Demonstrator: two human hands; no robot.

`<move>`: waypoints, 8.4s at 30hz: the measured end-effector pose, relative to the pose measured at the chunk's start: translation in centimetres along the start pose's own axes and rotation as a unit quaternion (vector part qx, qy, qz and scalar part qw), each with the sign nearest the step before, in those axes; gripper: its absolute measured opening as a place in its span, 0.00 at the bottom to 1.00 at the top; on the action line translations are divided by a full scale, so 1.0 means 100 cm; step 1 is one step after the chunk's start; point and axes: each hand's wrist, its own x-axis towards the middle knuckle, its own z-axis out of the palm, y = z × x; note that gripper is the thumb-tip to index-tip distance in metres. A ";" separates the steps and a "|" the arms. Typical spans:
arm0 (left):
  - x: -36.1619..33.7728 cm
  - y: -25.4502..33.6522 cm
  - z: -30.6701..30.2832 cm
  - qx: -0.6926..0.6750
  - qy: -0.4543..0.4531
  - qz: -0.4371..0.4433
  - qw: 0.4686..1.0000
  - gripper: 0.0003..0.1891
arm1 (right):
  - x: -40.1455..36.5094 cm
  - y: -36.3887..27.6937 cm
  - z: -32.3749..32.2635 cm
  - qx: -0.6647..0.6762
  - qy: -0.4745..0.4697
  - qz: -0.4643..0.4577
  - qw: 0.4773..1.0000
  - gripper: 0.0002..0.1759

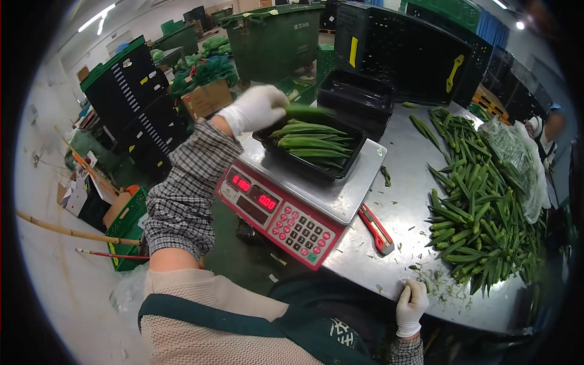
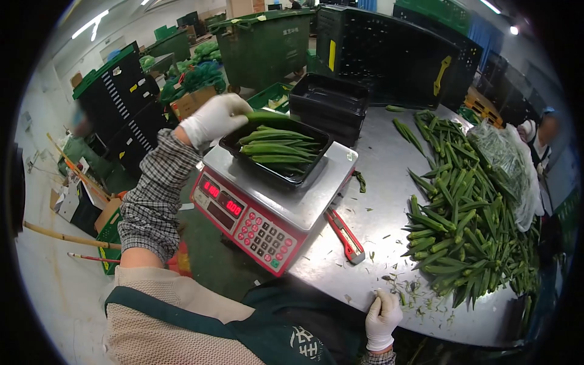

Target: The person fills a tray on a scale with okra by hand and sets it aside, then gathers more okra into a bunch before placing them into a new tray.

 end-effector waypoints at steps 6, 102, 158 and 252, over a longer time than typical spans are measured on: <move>-0.010 -0.019 -0.028 -0.334 0.158 -0.076 0.926 0.14 | 0.003 -0.004 0.001 -0.001 0.016 -0.005 1.000 0.11; 0.067 0.101 0.027 0.229 0.056 0.130 0.963 0.08 | -0.035 0.145 -0.222 -0.085 0.268 0.230 0.932 0.19; -0.103 0.330 0.245 -0.925 -0.195 -0.172 0.277 0.22 | 0.080 0.023 -0.046 0.600 -0.038 0.415 0.682 0.17; -0.005 0.334 0.240 -0.923 -0.219 -0.299 0.106 0.12 | 0.367 0.195 -0.060 -0.341 -0.233 0.274 0.868 0.48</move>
